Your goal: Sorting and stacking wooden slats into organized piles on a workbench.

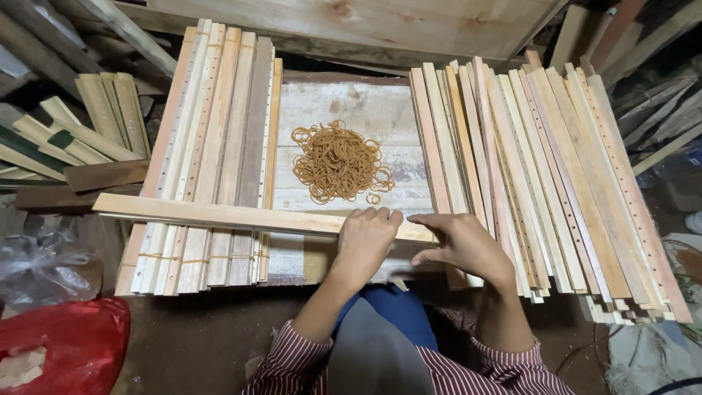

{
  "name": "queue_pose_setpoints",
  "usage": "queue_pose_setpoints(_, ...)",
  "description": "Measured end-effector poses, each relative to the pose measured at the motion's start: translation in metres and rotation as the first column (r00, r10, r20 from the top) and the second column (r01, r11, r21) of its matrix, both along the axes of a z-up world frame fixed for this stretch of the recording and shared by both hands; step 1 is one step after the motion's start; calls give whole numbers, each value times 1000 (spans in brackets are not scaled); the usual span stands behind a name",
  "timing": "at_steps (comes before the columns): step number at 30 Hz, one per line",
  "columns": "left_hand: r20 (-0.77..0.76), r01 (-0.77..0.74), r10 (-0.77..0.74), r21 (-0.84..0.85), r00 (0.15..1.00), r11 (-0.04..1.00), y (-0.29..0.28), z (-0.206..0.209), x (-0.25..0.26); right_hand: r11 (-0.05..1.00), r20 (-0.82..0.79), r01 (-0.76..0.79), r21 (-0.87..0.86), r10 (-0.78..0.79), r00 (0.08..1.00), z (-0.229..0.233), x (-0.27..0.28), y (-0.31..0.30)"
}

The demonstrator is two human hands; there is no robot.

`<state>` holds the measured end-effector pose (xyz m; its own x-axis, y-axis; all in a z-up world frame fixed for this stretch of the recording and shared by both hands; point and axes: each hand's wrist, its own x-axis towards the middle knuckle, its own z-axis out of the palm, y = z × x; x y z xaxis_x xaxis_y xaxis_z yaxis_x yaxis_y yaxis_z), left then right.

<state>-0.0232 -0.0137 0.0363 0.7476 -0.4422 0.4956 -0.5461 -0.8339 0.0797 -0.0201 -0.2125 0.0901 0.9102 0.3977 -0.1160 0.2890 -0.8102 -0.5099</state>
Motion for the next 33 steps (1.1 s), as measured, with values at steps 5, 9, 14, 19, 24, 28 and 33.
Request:
queue_pose_setpoints(5,11,-21,21,-17,1000,1000,-2,-32,10,993,1,-10,-119,10,1000,-10,3,-11)
queue_pose_setpoints(9,101,8,-5,-26,995,1000,-3,-17,4,1000,-48,3,4,-3,999,-21,-1,-14)
queue_pose_setpoints(14,291,-56,47,21,956,998,-10,12,-9,911,-137,106,400,-55,989,-50,-11,-20)
queue_pose_setpoints(19,280,151,-56,-330,958,932,-15,0,-6,720,-193,189,667,-78,978,-68,-14,-15)
queue_pose_setpoints(24,-354,-273,-581,-935,733,226,-32,-1,12,536,-315,323,780,-110,943,-143,-5,-11)
queue_pose_setpoints(28,-261,-287,-651,-955,713,69,-41,-31,35,442,-388,394,806,-109,915,-143,-11,1)
queue_pose_setpoints(33,-314,-370,-722,-925,617,86,-29,-31,53,550,-505,333,766,194,841,-57,-28,15)
